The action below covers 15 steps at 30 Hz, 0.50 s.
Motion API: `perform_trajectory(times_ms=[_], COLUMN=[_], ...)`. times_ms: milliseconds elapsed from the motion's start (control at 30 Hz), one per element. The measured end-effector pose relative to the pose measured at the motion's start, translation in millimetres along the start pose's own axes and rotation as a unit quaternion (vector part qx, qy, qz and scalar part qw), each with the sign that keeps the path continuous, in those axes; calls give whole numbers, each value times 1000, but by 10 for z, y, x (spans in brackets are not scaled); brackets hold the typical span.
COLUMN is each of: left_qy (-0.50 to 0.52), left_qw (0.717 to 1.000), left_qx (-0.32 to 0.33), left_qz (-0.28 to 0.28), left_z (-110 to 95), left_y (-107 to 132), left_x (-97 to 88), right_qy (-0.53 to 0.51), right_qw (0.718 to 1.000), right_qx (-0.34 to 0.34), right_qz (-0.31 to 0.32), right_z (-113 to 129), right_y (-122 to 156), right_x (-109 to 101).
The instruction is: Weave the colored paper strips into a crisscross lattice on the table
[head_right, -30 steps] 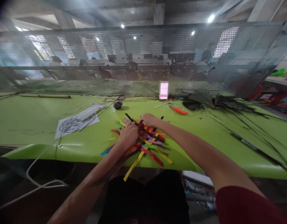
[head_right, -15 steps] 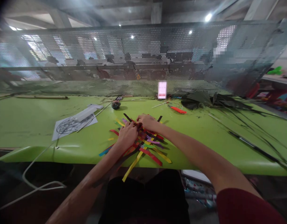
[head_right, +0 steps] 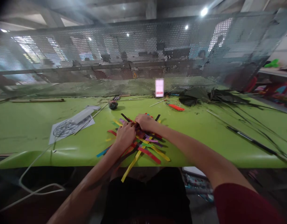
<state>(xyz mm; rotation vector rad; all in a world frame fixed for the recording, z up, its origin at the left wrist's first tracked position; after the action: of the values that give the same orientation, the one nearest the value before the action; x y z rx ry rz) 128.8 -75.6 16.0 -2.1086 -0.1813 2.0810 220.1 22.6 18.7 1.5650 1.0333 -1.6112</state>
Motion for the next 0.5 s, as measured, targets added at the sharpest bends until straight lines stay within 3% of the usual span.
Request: perform_trajectory(times_ms=[233,500], left_qy=[-8,1], left_qw=[1000,1000], left_qx=[-4,-13], left_qz=[8,2], left_z=[-14,24], left_y=[14,-34], left_x=[-22,10], right_qy=[-42,-17], right_qw=[996,998], right_qx=[74,59], right_qz=[-35,-24], right_z=[-10,-6], right_y=[55,39], right_x=[-18,-29])
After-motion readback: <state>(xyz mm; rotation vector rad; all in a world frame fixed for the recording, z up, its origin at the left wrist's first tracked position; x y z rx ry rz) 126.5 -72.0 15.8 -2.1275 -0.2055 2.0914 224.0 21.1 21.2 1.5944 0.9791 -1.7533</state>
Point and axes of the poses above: each hand's wrist, its own y-axis away from the middle knuckle, its own x-axis out of the palm, z = x × y, the point moved 4 cm from there along -y, towards the middle knuckle, and after that the axes turned 1 degree about -z, right-handed, at the moved point
